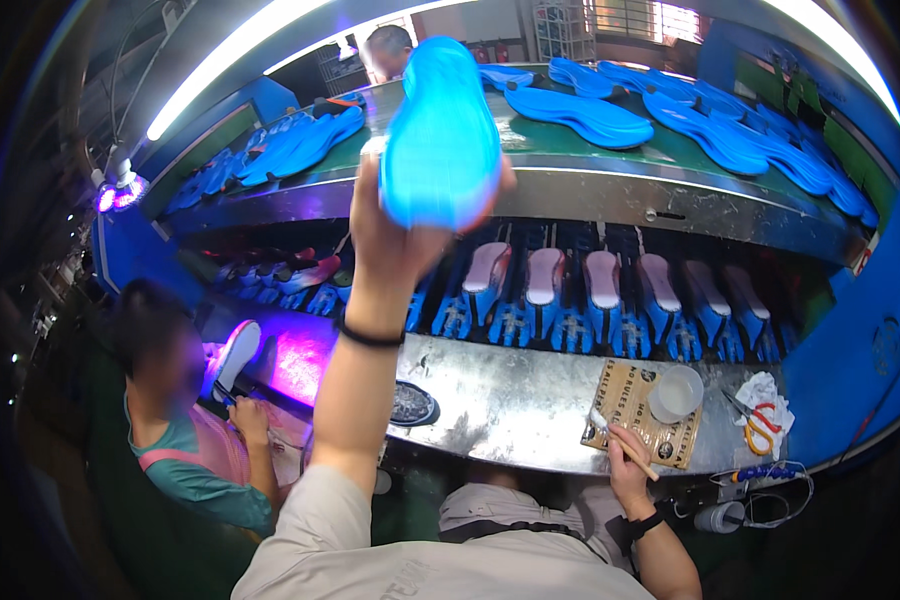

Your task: Using a brush to apply glue or adhesive to the perimeter of blue shoe soles and placing them onto a conveyor rack.

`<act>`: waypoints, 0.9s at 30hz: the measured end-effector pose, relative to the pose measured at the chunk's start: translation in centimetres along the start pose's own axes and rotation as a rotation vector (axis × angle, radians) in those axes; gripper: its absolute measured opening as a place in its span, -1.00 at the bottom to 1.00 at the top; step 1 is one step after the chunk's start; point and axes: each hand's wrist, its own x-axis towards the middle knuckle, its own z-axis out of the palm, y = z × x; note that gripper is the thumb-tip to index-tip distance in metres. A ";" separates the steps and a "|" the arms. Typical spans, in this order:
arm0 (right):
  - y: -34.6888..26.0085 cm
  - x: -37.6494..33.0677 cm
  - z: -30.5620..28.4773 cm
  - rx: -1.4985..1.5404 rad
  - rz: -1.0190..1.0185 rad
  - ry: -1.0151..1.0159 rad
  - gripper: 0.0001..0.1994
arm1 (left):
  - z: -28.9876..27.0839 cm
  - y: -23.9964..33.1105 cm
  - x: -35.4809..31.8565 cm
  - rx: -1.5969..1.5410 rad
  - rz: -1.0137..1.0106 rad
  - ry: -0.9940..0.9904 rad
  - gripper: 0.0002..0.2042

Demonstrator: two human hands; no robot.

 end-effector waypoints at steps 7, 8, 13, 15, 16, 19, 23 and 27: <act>1.2 0.1 -0.1 -0.008 0.000 0.037 -0.78 | -7.3 2.2 4.8 0.831 0.273 0.575 -0.49; 0.8 0.3 0.0 0.036 0.006 0.037 -0.78 | -8.6 2.9 4.1 1.111 0.355 0.652 -0.62; 0.5 0.1 -0.5 0.045 0.024 0.035 -0.78 | -12.6 10.4 0.4 2.606 0.027 1.239 -0.26; 0.3 0.0 -0.6 0.043 0.014 0.031 -0.78 | -13.8 14.9 -0.5 2.428 -0.466 1.465 -0.15; 0.2 0.1 -0.2 0.070 -0.015 0.006 -0.78 | -17.1 21.0 -3.7 2.481 -0.608 1.262 -0.20; 0.6 -0.1 -0.1 0.048 -0.003 0.036 -0.78 | -17.2 20.2 -3.5 2.034 -0.424 1.118 -0.51; 0.0 0.1 0.0 0.065 -0.009 0.034 -0.78 | -15.4 19.7 -4.8 1.790 -0.114 1.134 -0.67; 0.2 0.3 0.1 0.074 0.019 0.042 -0.78 | -13.4 17.9 -5.9 2.325 0.384 1.111 -0.58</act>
